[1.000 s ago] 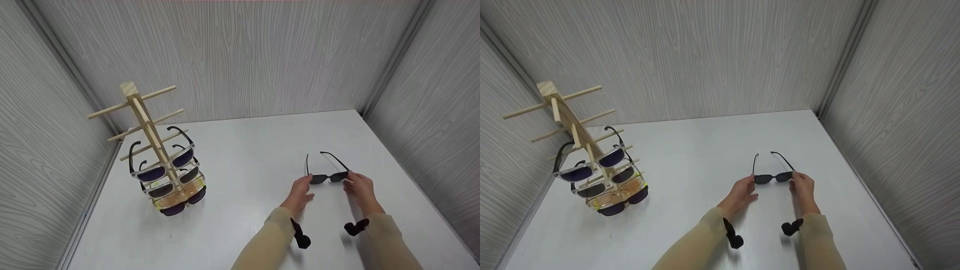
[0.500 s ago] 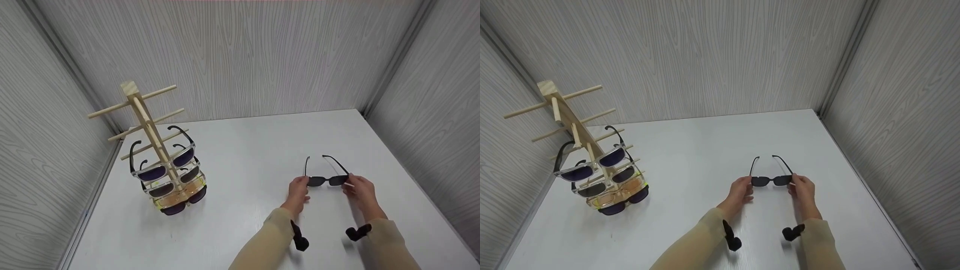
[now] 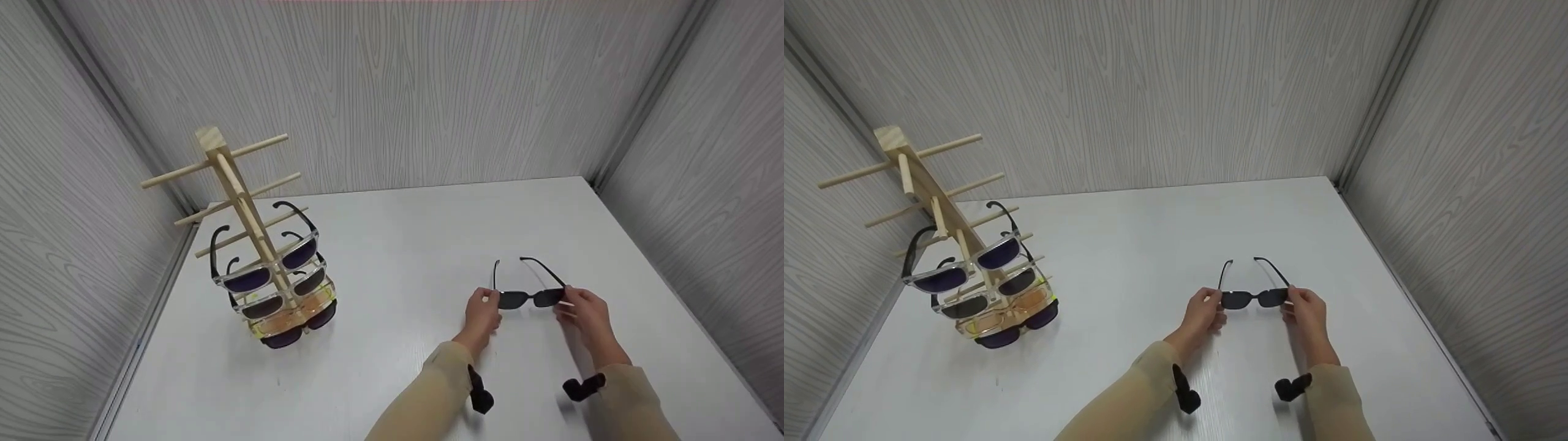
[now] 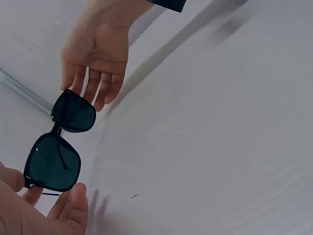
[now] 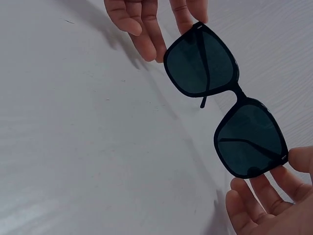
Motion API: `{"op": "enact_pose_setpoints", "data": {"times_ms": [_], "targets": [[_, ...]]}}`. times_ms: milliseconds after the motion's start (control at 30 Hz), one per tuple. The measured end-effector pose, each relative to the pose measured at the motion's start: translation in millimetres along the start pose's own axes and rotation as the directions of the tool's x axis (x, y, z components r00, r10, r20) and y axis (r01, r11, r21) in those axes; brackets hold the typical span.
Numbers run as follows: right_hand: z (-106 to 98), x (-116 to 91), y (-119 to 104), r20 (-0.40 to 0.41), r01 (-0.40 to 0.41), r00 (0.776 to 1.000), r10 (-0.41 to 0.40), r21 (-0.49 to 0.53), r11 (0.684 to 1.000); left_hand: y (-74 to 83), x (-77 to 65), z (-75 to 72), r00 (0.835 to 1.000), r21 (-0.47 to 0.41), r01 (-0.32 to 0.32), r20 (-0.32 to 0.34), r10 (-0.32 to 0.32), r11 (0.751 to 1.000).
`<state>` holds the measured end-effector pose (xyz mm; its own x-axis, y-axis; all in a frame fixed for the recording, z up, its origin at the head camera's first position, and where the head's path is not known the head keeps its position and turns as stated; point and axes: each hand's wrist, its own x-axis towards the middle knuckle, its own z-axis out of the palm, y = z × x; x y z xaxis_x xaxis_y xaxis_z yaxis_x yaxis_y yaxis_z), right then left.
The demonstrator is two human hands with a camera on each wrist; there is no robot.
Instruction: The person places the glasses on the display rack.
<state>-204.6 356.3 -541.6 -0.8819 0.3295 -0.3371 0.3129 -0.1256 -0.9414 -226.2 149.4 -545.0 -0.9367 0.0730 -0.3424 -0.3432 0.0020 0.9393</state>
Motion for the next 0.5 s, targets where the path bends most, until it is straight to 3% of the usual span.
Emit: {"op": "enact_pose_setpoints", "data": {"times_ms": [200,500], "targets": [[1,-4,1,0.021,0.011,1.000,-0.009,-0.065,0.998,4.1,-3.4,-10.2,0.999,-0.005,0.019,0.042,-0.018,1.000],[3,-12,5,0.080,0.012,0.997,-0.012,-0.005,1.000,3.9,-6.4,-23.8,0.995,-0.022,0.039,0.090,-0.037,0.999]]}}
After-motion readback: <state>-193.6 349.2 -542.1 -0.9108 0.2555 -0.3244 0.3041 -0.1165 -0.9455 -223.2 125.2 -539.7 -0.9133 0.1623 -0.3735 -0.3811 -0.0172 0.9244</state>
